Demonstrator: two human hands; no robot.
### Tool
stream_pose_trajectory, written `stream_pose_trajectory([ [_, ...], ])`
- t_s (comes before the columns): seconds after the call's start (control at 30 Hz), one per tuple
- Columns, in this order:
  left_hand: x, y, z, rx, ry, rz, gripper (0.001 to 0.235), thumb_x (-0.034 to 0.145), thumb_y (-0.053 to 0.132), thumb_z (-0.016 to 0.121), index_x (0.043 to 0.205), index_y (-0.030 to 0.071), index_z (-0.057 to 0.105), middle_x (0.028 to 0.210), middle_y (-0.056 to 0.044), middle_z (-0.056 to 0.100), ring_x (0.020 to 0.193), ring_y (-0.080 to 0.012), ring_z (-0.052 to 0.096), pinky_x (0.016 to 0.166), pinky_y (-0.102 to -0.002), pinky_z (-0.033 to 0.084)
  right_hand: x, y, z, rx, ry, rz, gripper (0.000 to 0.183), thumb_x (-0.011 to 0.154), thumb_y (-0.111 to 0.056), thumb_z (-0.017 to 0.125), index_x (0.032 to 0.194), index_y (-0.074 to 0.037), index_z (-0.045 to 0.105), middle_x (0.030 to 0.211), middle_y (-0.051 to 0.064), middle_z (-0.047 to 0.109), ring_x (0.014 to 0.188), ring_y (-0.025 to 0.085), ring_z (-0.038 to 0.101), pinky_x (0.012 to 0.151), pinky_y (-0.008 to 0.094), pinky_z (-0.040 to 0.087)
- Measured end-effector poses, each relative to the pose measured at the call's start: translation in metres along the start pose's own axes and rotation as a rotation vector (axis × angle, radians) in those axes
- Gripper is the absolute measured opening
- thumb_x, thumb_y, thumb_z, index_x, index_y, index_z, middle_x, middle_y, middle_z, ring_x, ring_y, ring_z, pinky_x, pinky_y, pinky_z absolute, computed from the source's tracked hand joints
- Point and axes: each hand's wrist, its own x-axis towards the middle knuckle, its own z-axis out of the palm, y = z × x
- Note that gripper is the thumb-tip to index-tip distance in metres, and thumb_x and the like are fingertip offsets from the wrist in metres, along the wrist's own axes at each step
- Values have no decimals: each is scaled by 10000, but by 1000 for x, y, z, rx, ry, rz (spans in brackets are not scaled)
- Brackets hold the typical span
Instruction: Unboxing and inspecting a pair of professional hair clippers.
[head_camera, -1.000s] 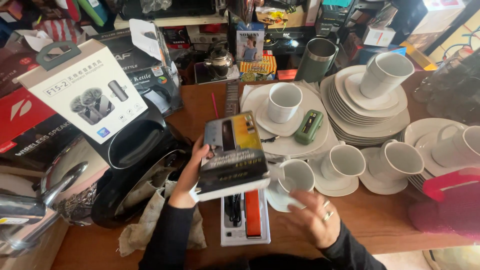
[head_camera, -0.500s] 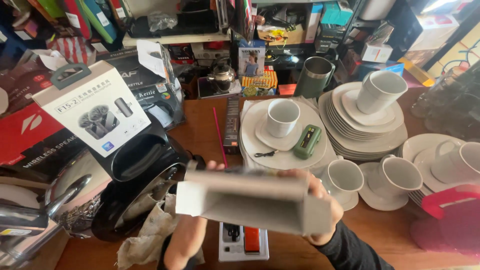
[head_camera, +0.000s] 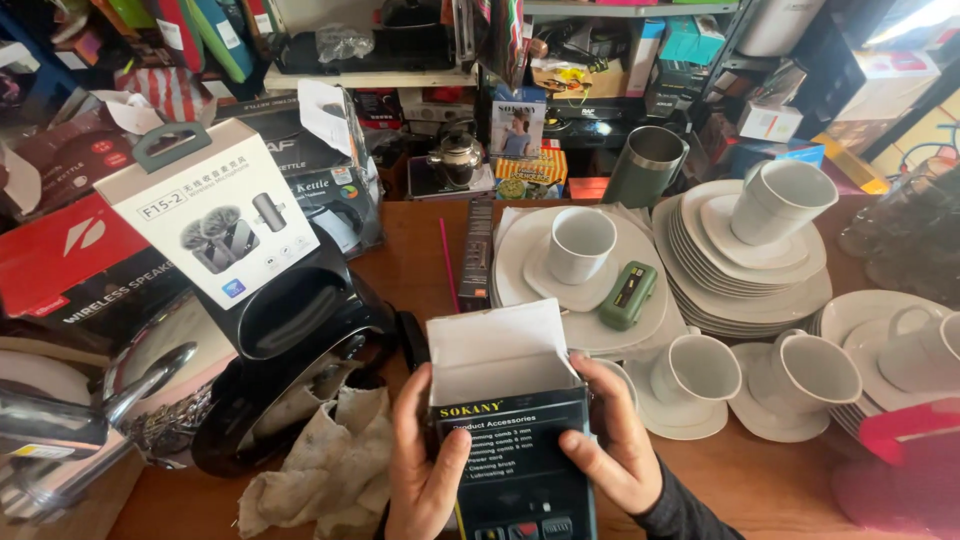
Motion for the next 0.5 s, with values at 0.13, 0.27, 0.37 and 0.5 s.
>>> stream_pose_trajectory([
  [0.13,6,18,8,303,-121,49,445,1020,294,570,1387,43,555,1417,-119,609,1392,-247,526,1199,-393,351,4,-10,-4,90,61,19,335,1021,-374,535,1174,-77,515,1207,108,528,1093,212,514,992,336,370],
  [0.27,9,18,14,211,-203,24,292,1030,284,582,1234,75,570,1220,-104,612,1106,-216,596,999,-346,422,6,-13,-6,181,136,31,236,990,-333,567,895,-140,470,967,41,451,780,144,392,731,289,306],
  [0.37,10,12,14,205,-222,31,309,1028,250,590,1271,62,564,1220,-98,617,1088,-195,601,983,-317,431,6,-13,-4,252,192,-32,209,984,-253,599,1020,-134,430,1143,174,466,1040,257,454,907,371,359],
  [0.5,5,5,19,172,-180,-101,445,1019,289,588,1401,98,462,1181,-66,665,1062,-182,625,961,-309,470,0,-4,-6,374,232,-22,651,963,-195,669,1478,-110,278,1299,246,626,1194,353,662,939,394,553],
])
